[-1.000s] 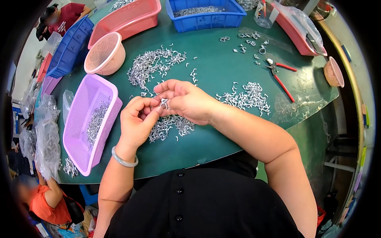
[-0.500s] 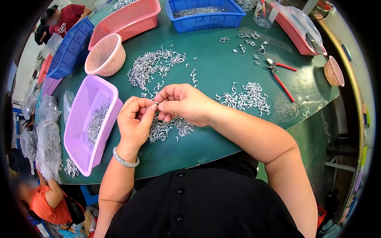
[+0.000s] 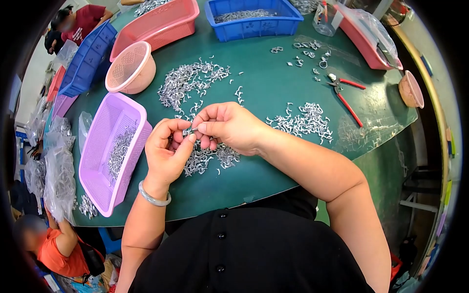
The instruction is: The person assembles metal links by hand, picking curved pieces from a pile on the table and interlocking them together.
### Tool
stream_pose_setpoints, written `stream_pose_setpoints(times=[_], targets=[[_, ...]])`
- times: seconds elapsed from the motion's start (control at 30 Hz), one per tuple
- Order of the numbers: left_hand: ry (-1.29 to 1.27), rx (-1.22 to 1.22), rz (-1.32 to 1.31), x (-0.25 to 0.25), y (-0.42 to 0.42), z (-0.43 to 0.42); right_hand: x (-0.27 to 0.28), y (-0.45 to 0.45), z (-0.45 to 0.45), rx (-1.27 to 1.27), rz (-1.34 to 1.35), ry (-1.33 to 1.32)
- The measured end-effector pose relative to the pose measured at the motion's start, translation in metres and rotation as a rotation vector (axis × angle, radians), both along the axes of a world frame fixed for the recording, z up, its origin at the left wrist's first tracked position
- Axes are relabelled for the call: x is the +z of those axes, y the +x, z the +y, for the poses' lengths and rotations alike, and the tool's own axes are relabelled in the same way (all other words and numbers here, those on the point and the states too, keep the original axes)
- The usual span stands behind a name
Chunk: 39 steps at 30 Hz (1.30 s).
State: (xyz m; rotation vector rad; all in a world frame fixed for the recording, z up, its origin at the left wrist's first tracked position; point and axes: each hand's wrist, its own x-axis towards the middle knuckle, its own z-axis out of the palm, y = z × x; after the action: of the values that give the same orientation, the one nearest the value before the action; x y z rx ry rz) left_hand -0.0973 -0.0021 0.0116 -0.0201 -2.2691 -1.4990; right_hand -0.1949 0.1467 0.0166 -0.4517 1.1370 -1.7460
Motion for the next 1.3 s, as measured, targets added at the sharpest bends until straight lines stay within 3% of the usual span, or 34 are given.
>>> stream_pose_setpoints(times=[0.3, 0.5, 0.73, 0.87, 0.97, 1.07, 1.3], targets=[[0.058, 0.061, -0.020, 0.000, -0.001, 0.002, -0.003, -0.003, 0.001, 0.035, -0.106, -0.047], [-0.078, -0.010, 0.082, 0.000, -0.002, 0.000, -0.006, -0.003, 0.001, 0.058, -0.115, -0.073], [0.987, -0.130, -0.224, -0.001, -0.003, -0.012, 0.002, -0.001, -0.001, 0.034, -0.146, -0.080], [1.092, -0.124, -0.230, 0.001, -0.006, -0.013, 0.001, 0.000, -0.002, 0.031, -0.100, -0.097], [0.785, -0.111, -0.267, -0.001, -0.004, -0.011, 0.001, 0.001, -0.002, 0.041, -0.052, -0.079], [0.001, -0.050, -0.050, 0.003, -0.003, -0.001, -0.002, 0.002, -0.002, 0.040, -0.005, -0.060], [-0.206, -0.062, 0.042, -0.001, -0.004, -0.002, -0.005, 0.005, -0.003, 0.090, 0.047, -0.059]])
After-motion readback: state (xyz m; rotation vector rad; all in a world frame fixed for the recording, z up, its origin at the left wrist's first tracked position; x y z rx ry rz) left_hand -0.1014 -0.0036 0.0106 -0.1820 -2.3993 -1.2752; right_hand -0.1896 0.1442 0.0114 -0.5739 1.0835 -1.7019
